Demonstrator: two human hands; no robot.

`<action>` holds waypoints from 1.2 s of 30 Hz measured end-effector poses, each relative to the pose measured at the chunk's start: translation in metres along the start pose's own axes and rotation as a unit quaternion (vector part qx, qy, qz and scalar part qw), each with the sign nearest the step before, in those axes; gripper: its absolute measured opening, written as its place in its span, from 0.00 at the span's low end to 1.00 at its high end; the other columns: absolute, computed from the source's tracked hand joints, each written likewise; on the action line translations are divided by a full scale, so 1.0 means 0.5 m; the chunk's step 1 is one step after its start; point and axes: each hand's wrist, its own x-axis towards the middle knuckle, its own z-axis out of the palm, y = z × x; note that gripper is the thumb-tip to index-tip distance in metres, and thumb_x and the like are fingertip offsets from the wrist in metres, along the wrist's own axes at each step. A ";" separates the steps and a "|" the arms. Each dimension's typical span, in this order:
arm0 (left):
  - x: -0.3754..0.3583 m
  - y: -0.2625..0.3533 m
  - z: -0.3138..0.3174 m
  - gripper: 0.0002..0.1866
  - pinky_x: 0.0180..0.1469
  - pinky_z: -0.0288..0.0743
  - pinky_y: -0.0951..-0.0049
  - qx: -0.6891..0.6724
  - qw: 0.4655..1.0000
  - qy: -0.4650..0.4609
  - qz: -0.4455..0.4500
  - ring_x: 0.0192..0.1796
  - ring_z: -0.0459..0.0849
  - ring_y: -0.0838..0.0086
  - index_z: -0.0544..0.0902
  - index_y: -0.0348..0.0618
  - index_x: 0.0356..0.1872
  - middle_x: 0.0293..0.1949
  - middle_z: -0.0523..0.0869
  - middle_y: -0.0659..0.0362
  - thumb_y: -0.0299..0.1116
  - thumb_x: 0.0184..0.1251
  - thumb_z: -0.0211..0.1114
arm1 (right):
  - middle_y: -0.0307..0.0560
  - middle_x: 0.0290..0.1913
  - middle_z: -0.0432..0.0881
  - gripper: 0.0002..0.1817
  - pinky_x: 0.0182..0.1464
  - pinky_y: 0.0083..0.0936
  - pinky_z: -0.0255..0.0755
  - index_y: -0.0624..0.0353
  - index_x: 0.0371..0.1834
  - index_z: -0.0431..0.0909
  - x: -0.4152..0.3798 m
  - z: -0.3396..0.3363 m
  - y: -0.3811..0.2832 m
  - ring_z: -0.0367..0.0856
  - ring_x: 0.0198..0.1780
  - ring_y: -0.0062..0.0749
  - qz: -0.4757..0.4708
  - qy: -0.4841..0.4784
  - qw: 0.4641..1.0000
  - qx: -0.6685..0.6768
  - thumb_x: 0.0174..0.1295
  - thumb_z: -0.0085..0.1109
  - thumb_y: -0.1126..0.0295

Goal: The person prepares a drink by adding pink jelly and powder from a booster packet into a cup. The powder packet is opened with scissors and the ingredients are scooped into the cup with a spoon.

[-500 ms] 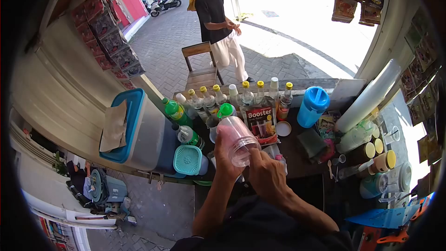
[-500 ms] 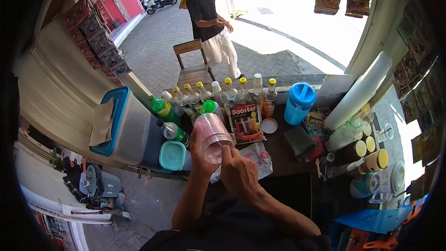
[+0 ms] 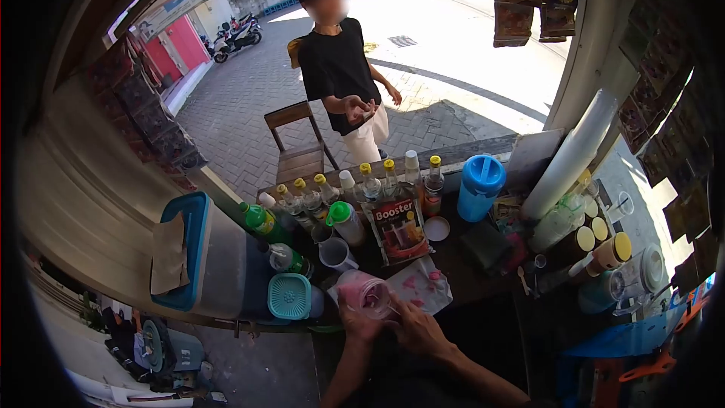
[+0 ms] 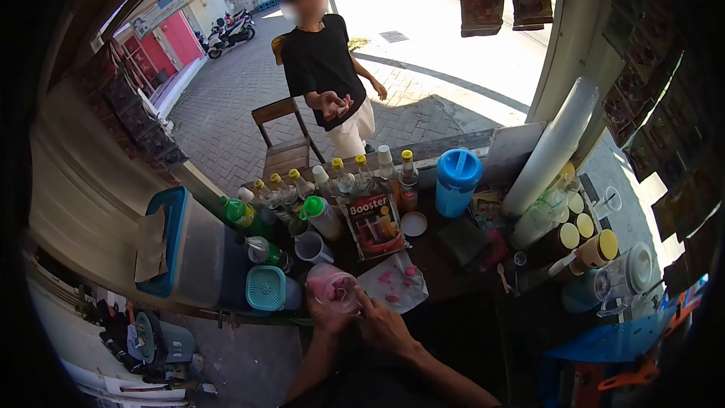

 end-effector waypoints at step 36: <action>0.117 0.042 -0.094 0.42 0.47 0.77 0.51 -0.061 0.984 0.124 -0.116 0.48 0.78 0.52 0.73 0.46 0.54 0.47 0.78 0.48 0.73 0.50 0.57 | 0.32 0.23 0.73 0.10 0.18 0.14 0.58 0.60 0.37 0.72 0.235 -0.119 0.063 0.63 0.18 0.11 0.145 0.316 0.815 0.464 0.69 0.57 0.64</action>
